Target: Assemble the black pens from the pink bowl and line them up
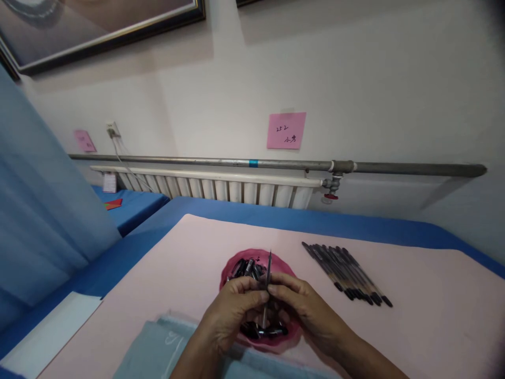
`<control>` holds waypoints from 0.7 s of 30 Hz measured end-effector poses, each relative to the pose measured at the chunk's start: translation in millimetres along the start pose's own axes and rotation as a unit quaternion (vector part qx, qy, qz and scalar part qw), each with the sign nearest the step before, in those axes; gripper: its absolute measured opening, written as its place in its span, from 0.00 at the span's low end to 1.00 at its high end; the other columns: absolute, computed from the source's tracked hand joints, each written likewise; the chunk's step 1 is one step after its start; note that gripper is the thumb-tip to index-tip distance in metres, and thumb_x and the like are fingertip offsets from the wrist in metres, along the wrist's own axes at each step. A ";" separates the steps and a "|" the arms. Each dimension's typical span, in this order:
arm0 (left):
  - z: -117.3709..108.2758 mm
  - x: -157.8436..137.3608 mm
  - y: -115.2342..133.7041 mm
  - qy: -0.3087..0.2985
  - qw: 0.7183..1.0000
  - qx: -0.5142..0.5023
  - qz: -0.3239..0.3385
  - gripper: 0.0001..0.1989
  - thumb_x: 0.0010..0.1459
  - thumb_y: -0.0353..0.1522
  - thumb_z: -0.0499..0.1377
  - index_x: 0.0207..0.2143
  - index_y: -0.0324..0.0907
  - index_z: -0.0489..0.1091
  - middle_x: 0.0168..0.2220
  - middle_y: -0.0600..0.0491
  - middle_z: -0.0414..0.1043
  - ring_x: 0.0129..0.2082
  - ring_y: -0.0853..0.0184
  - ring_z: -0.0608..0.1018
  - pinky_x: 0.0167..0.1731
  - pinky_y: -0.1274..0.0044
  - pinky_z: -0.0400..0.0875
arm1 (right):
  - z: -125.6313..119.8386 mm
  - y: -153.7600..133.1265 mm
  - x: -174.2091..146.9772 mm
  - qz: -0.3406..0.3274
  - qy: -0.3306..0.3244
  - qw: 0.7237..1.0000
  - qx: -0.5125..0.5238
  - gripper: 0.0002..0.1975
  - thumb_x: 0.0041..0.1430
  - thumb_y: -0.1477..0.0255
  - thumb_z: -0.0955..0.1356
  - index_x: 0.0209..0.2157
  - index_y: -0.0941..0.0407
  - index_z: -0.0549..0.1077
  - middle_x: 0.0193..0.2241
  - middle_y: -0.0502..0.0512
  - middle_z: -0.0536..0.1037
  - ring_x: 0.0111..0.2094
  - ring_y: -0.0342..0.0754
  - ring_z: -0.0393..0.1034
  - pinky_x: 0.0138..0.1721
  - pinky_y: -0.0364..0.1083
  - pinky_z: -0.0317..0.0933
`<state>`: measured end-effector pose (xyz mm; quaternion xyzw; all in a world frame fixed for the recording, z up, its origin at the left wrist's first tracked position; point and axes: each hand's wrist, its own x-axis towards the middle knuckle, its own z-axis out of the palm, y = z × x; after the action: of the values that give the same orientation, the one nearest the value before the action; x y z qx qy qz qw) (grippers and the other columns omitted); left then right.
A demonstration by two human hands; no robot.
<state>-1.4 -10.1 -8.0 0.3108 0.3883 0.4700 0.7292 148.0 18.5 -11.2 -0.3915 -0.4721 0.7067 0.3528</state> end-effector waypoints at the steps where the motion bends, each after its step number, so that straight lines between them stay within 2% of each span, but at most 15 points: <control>1: 0.7 0.0 -0.1 -0.001 1.000 0.004 -0.001 0.13 0.41 0.33 0.68 0.27 0.36 0.69 0.21 0.51 0.73 0.19 0.71 0.74 0.22 0.80 0.67 | -0.8 1.1 0.6 0.002 -0.006 1.000 0.008 0.13 0.46 0.65 0.72 0.34 0.57 0.74 0.21 0.47 0.71 0.19 0.38 0.60 0.20 0.39 0.52; 4: -0.8 -0.1 2.7 0.019 0.999 0.038 0.014 0.13 0.42 0.35 0.67 0.27 0.36 0.70 0.23 0.51 0.74 0.21 0.70 0.75 0.24 0.80 0.68 | -2.1 -0.2 1.1 0.001 0.002 0.999 0.053 0.13 0.47 0.65 0.72 0.32 0.57 0.71 0.19 0.45 0.68 0.18 0.37 0.59 0.18 0.38 0.52; 7: -8.1 0.1 10.7 0.102 0.990 0.079 0.049 0.14 0.41 0.37 0.67 0.27 0.36 0.71 0.25 0.51 0.73 0.24 0.71 0.74 0.25 0.80 0.68 | -3.4 -6.0 -1.0 0.003 0.050 0.994 0.099 0.14 0.45 0.65 0.73 0.31 0.56 0.69 0.19 0.45 0.68 0.18 0.37 0.60 0.17 0.36 0.52; 10: -17.8 0.7 18.8 0.151 0.982 0.084 0.077 0.15 0.41 0.39 0.67 0.27 0.37 0.71 0.24 0.53 0.72 0.23 0.71 0.73 0.24 0.80 0.68 | -7.1 -10.7 -3.8 0.007 0.092 0.990 0.107 0.15 0.44 0.64 0.73 0.29 0.56 0.67 0.19 0.45 0.68 0.18 0.37 0.61 0.15 0.35 0.51; 13: -25.8 1.3 21.9 0.172 0.969 0.143 0.107 0.13 0.45 0.39 0.64 0.26 0.37 0.70 0.24 0.54 0.71 0.24 0.70 0.73 0.24 0.79 0.67 | -13.4 -12.7 -4.0 -0.001 0.110 0.989 0.103 0.15 0.44 0.64 0.73 0.28 0.56 0.67 0.16 0.44 0.67 0.16 0.37 0.59 0.14 0.35 0.49; 16: -32.4 2.0 21.2 0.189 0.944 0.237 0.133 0.11 0.49 0.38 0.60 0.27 0.39 0.70 0.23 0.55 0.69 0.24 0.70 0.71 0.25 0.79 0.66 | -19.5 -13.9 -1.7 -0.012 0.124 0.988 0.094 0.15 0.43 0.63 0.73 0.26 0.56 0.66 0.13 0.42 0.64 0.14 0.36 0.55 0.13 0.36 0.45; 21: -40.0 1.9 20.4 0.248 0.864 0.399 0.180 0.08 0.53 0.35 0.55 0.31 0.41 0.71 0.27 0.55 0.72 0.27 0.68 0.72 0.29 0.77 0.66 | -23.4 -14.7 1.5 -0.017 0.158 0.984 0.078 0.14 0.43 0.63 0.72 0.25 0.56 0.66 0.12 0.41 0.61 0.13 0.34 0.48 0.13 0.36 0.38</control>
<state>-44.4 2.7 -12.0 0.5130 0.6477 0.4595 0.3257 169.9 33.4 -3.5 -0.4612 -0.3603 0.6643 0.4649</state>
